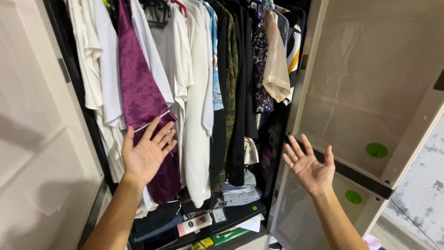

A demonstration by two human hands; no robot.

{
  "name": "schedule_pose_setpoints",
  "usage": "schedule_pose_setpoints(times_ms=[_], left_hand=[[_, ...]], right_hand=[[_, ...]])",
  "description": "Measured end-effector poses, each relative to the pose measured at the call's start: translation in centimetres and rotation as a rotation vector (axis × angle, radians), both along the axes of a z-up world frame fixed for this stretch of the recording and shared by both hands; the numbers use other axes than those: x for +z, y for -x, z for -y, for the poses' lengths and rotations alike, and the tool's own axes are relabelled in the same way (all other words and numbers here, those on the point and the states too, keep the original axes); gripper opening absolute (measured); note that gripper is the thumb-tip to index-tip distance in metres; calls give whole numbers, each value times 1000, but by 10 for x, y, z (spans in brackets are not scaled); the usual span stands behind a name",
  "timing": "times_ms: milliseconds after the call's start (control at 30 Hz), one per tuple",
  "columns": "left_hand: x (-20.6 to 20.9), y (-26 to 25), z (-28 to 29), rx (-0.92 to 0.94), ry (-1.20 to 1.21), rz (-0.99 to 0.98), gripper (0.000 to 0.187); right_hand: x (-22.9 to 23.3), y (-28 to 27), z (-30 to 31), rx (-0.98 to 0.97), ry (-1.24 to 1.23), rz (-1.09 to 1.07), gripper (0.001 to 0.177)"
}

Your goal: The person removes multiple garments from a closet, one at a time, and places them on a nearby surface. The items include shirts, pants, and a robe, each taken off a hanger and set down on a blue mat.

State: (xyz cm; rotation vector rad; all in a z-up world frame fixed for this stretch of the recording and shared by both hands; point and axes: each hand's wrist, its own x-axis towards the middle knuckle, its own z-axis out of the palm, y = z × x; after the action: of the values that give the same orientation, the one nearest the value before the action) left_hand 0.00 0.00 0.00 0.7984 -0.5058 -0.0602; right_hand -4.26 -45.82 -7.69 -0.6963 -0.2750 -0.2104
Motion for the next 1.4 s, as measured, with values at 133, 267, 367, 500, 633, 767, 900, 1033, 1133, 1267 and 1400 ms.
schedule_pose_setpoints(times_ms=[133, 267, 367, 500, 633, 767, 900, 1033, 1133, 1267, 1400], left_hand=[[6, 4, 2, 5, 23, -32, 89], [8, 7, 5, -2, 6, -10, 89], [4, 7, 12, -10, 28, -34, 89], [-2, 4, 23, -40, 16, -20, 90], [-6, 4, 25, -72, 25, -41, 91], [-7, 4, 24, -64, 18, -40, 91], [-5, 3, 24, -57, 30, -54, 92], [-4, 5, 23, -52, 22, -43, 91], [-2, 6, 24, -55, 26, -43, 91], [-2, 6, 22, -49, 25, -40, 91], [-12, -7, 17, -49, 58, -58, 91]], right_hand=[[11, 1, 5, -1, -31, 21, 87], [18, -3, 7, 21, -42, 57, 85], [13, -1, 6, 31, -33, 77, 85], [11, 2, 9, 9, -29, 65, 85], [8, 4, 9, -12, -23, 62, 86], [6, 1, 7, -7, -40, 60, 86], [3, -1, 7, 16, -61, 66, 84], [4, -2, 4, -8, -51, 45, 84], [7, -1, 3, -9, -45, 49, 83], [5, -1, 1, -22, -25, 36, 84], [-8, -14, 13, 39, -122, 71, 80]])
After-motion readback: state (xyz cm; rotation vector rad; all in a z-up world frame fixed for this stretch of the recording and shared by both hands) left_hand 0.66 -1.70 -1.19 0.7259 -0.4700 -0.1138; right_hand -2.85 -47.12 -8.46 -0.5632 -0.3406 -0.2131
